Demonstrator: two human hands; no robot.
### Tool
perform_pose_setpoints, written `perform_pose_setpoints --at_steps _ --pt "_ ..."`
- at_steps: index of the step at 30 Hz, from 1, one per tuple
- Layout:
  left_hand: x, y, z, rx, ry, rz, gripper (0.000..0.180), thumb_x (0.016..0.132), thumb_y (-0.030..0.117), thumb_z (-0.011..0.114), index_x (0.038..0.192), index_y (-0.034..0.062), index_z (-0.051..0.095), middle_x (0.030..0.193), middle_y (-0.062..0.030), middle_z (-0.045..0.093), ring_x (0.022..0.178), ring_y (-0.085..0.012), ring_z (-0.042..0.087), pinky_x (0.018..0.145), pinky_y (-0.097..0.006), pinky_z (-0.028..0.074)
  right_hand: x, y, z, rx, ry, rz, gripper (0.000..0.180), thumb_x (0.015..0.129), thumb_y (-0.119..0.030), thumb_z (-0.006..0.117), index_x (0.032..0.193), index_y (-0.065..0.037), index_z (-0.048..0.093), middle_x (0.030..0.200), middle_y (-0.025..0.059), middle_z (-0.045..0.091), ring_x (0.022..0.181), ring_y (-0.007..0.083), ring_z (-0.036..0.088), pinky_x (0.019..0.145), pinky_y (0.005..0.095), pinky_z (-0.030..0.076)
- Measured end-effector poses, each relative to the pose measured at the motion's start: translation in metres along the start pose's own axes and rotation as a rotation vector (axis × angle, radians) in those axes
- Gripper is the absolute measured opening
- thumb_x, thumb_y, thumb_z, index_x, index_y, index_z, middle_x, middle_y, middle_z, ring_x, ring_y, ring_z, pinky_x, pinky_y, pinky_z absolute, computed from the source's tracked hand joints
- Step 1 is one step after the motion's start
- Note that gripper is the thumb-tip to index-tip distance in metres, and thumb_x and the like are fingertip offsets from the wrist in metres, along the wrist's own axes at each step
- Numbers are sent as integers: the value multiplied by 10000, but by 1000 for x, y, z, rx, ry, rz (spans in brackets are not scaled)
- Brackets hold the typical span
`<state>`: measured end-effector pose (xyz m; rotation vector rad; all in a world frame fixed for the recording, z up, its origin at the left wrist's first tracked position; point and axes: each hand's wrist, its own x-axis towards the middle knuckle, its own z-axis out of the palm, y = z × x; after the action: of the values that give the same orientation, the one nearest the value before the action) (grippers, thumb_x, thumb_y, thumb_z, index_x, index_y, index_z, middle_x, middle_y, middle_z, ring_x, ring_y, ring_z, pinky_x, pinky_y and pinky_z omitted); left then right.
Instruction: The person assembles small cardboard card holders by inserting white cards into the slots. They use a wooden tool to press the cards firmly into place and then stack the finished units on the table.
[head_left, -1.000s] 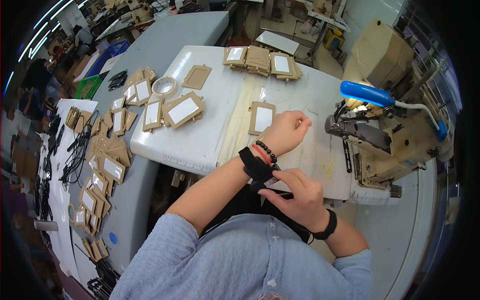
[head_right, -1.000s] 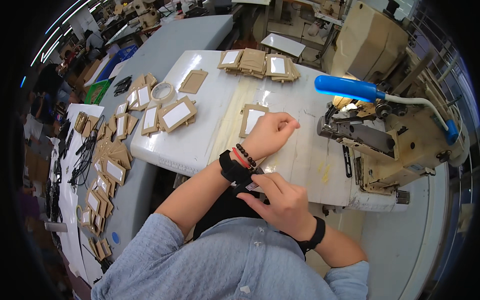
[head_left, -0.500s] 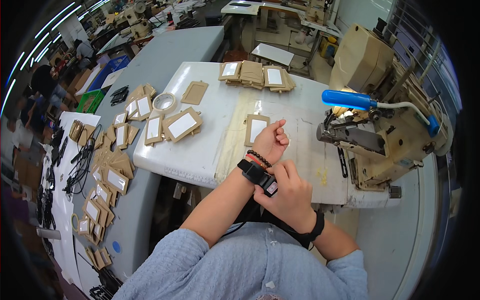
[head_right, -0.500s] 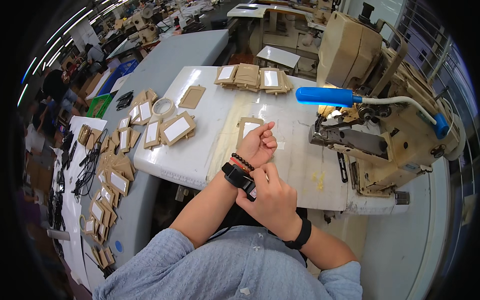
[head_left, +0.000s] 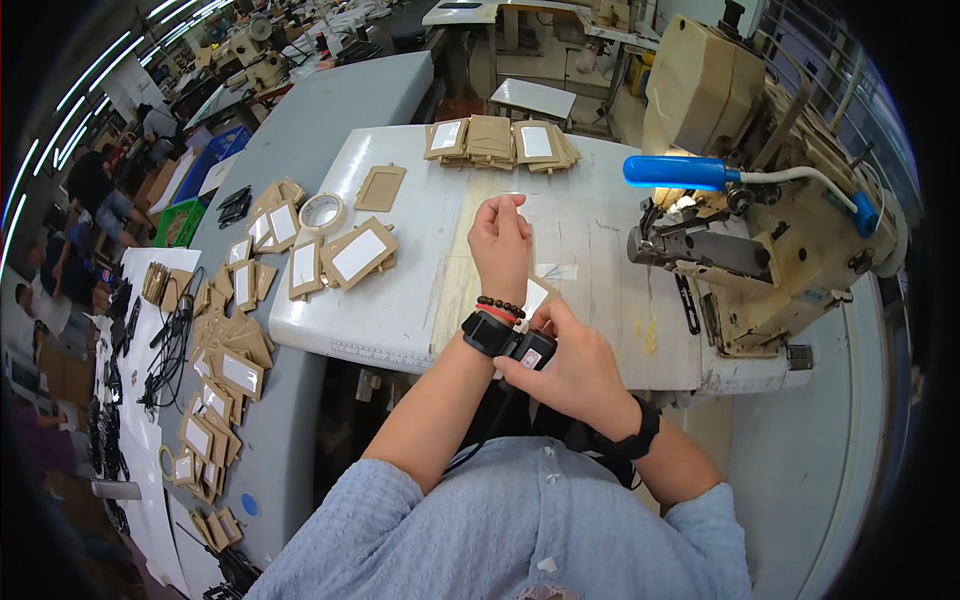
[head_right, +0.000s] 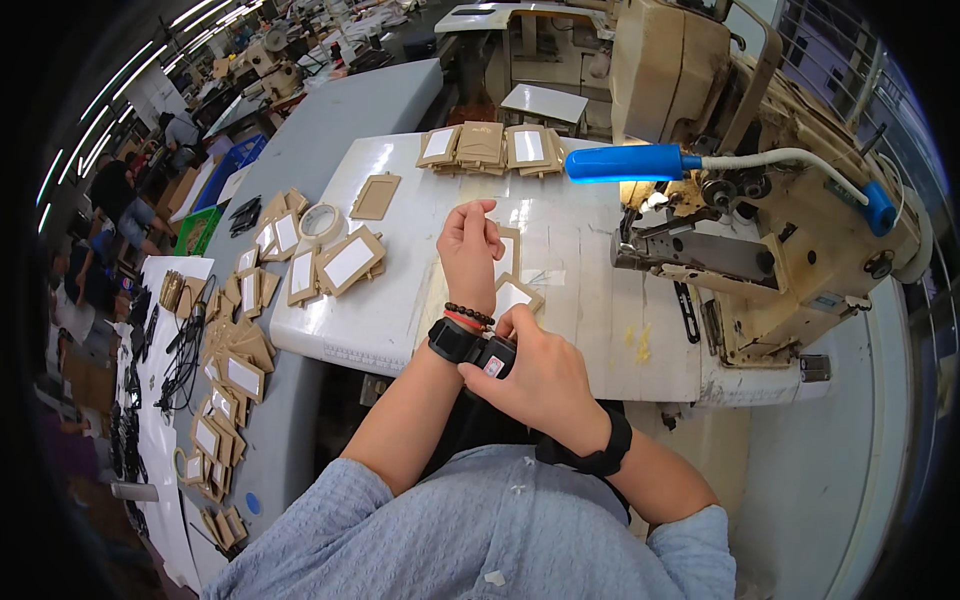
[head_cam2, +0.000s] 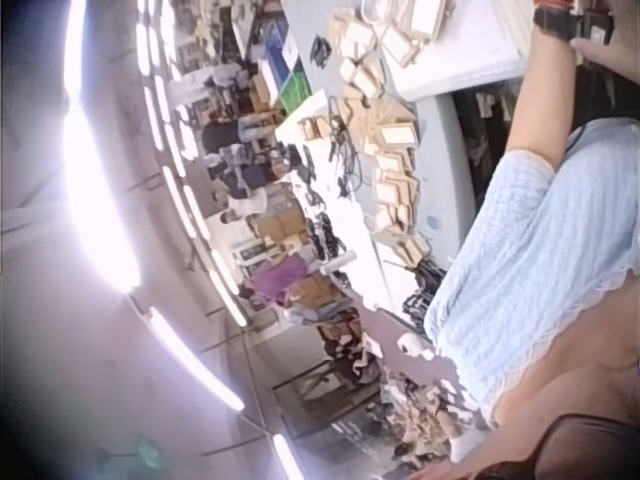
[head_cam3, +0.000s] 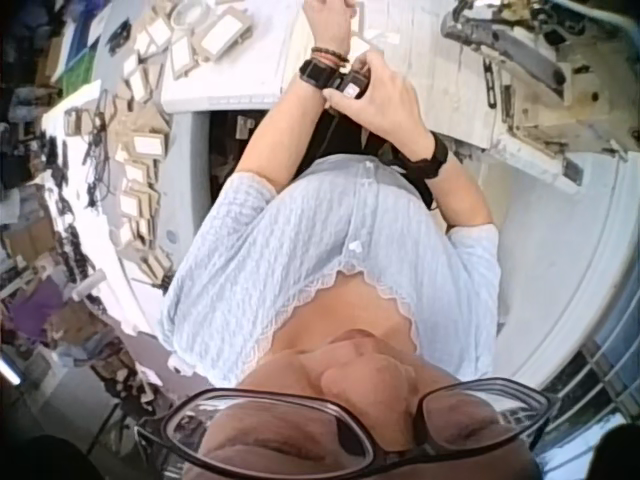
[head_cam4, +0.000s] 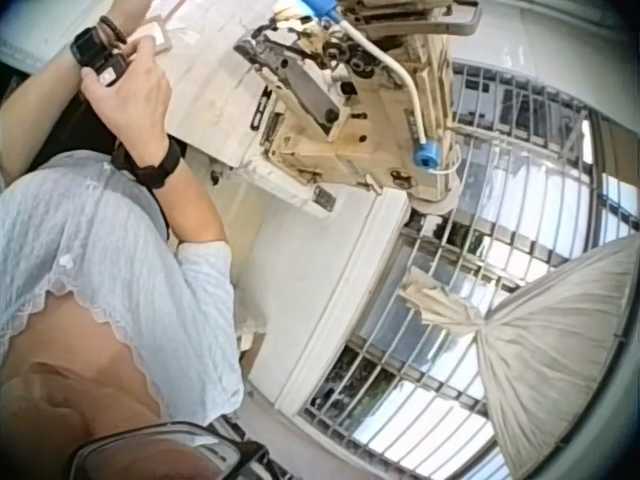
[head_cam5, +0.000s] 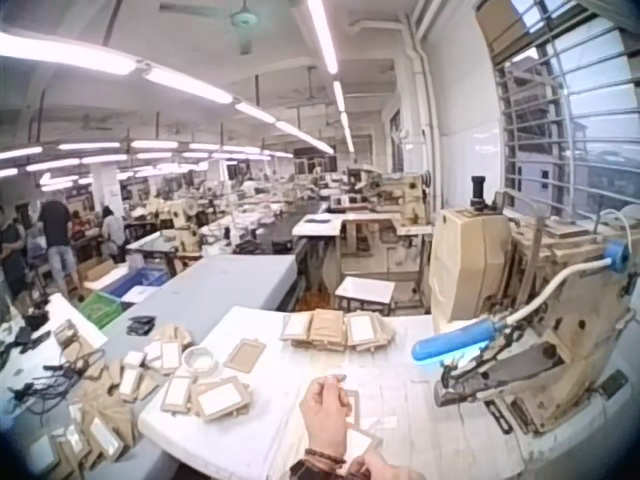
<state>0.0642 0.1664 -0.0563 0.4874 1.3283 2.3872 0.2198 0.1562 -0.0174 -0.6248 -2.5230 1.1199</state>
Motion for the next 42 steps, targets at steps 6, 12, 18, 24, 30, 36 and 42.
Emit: perform_pose_setpoints --at_steps 6,12,18,24,30,36,42 --pt "-2 -4 -8 169 -179 134 231 999 201 489 972 6 612 608 30 473 511 -50 410 479 -211 343 -1 11 11 16 -17 -57 510 728 -389 776 1005 -46 521 708 149 654 651 327 672 583 408 514" --pt "-8 4 -39 -309 -128 -355 221 992 190 482 1008 -2 591 621 19 462 536 -64 381 500 -233 322 2 25 -20 11 32 70 468 783 -372 754 1039 -25 573 753 155 676 660 334 666 587 389 505" --pt "-25 14 -78 63 -277 -328 218 992 178 496 1028 -7 604 660 10 501 581 -56 426 541 -222 362 -11 97 -35 553 226 179 188 903 -208 659 899 -29 600 680 26 618 468 65 466 426 234 349" --pt "-79 29 -79 733 -944 -297 257 929 181 613 1112 1 627 808 -41 646 727 -89 586 670 -251 483 -21 100 -43 1276 666 219 227 985 -192 536 789 -78 534 578 -19 477 424 29 311 391 209 232" --pt "-110 -7 -33 505 -1246 -266 515 843 286 729 1222 -29 578 1064 -178 675 970 -234 660 836 -339 516 -4 86 -20 939 890 63 230 973 -178 551 778 -59 522 563 -30 464 460 18 347 420 193 265" --pt "-116 -7 3 642 -1379 -421 546 793 341 781 1138 -42 601 998 -199 674 914 -236 665 816 -344 519 3 82 -14 271 1057 -366 129 893 -61 602 790 -15 538 580 2 502 497 46 413 440 213 302" --pt "-123 -42 -16 394 -1238 -44 568 760 378 789 1102 -38 607 892 -214 669 842 -322 668 772 -372 527 3 71 -22 -87 864 -734 92 780 8 643 775 -29 559 559 32 502 429 121 464 403 253 361"
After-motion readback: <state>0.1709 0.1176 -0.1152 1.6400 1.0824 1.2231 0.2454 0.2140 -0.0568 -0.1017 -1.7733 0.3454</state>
